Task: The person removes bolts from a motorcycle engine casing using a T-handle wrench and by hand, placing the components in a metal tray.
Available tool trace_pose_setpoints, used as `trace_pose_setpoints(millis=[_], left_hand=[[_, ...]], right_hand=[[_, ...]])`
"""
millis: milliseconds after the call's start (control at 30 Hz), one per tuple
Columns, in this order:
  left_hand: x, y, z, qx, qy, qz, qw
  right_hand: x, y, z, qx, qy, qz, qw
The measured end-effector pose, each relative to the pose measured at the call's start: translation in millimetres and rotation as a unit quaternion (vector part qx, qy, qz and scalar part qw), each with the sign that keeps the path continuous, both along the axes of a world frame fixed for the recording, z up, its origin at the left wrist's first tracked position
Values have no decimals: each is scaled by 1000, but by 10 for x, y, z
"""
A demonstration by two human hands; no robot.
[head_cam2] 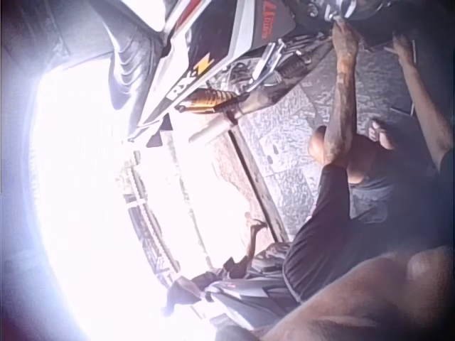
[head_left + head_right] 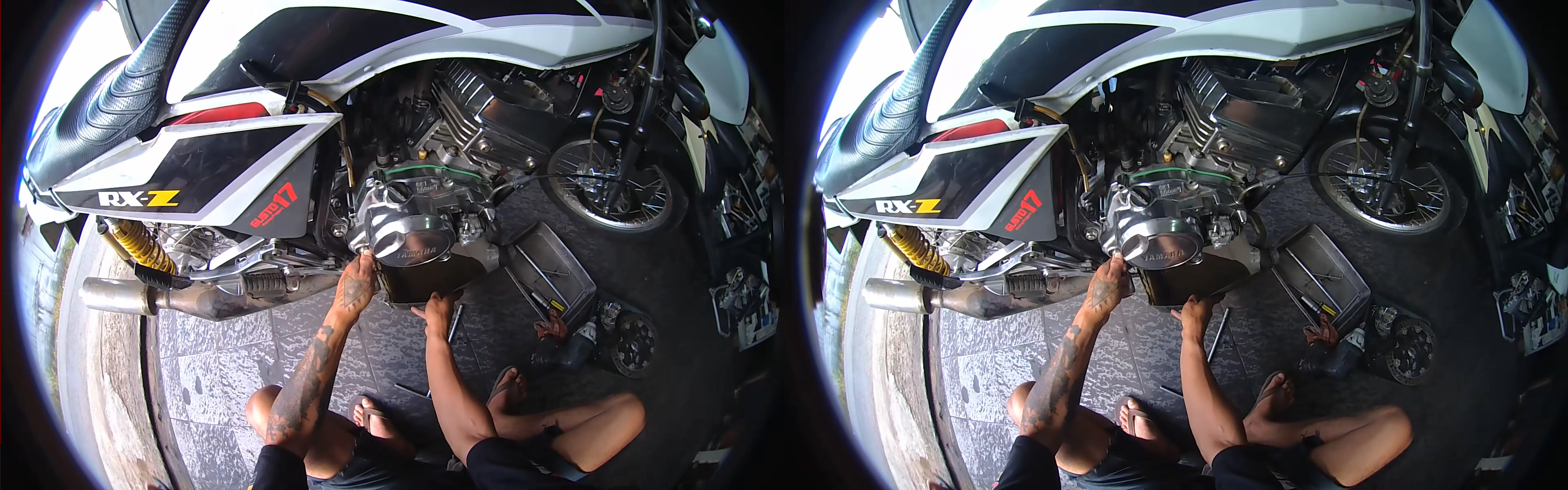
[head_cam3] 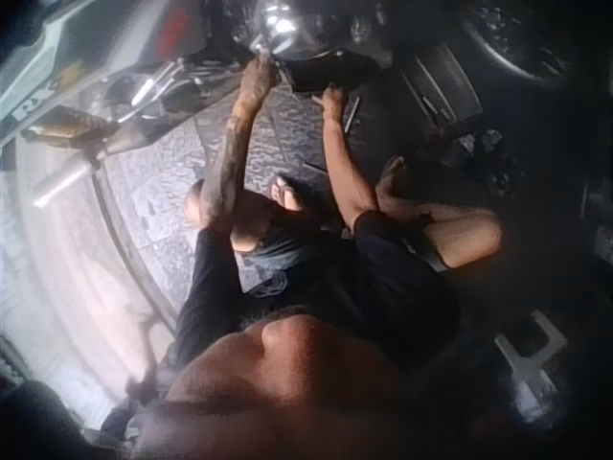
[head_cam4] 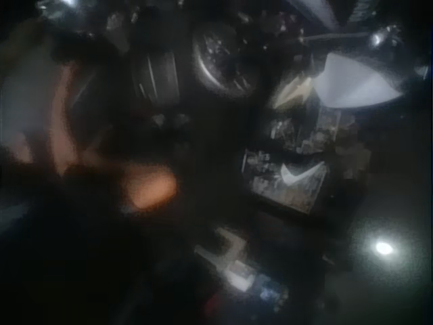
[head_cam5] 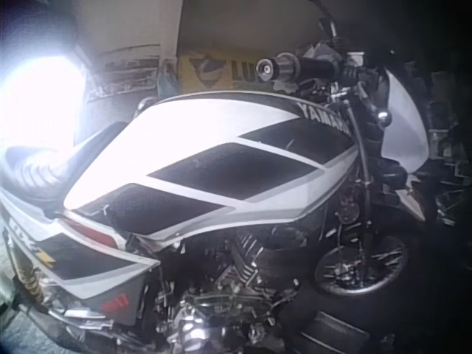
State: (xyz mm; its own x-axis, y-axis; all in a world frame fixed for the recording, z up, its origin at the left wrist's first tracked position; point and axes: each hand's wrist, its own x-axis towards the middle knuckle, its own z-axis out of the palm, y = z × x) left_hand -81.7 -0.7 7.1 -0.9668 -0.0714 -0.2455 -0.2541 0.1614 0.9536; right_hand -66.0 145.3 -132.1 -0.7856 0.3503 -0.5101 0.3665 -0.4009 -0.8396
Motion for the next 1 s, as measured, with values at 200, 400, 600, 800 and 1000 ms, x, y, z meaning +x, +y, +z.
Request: trace_pose_setpoints(millis=[200,400,600,800,1000], left_hand=[[-20,18,-9,49,-17,3,999],[-59,-119,-191,-24,45,-2,999],[-25,-87,-136,-136,75,-18,988],[26,3,69,-164,79,-28,983],[-2,0,16,-121,68,-19,990]], right_hand=[[-17,-5,41,3,-3,-20,1000],[-14,-87,126,-1,2,-2,1000],[-17,-32,65,12,-3,17,1000],[-16,-1,53,-5,4,-11,1000],[-18,-8,84,0,5,-14,1000]])
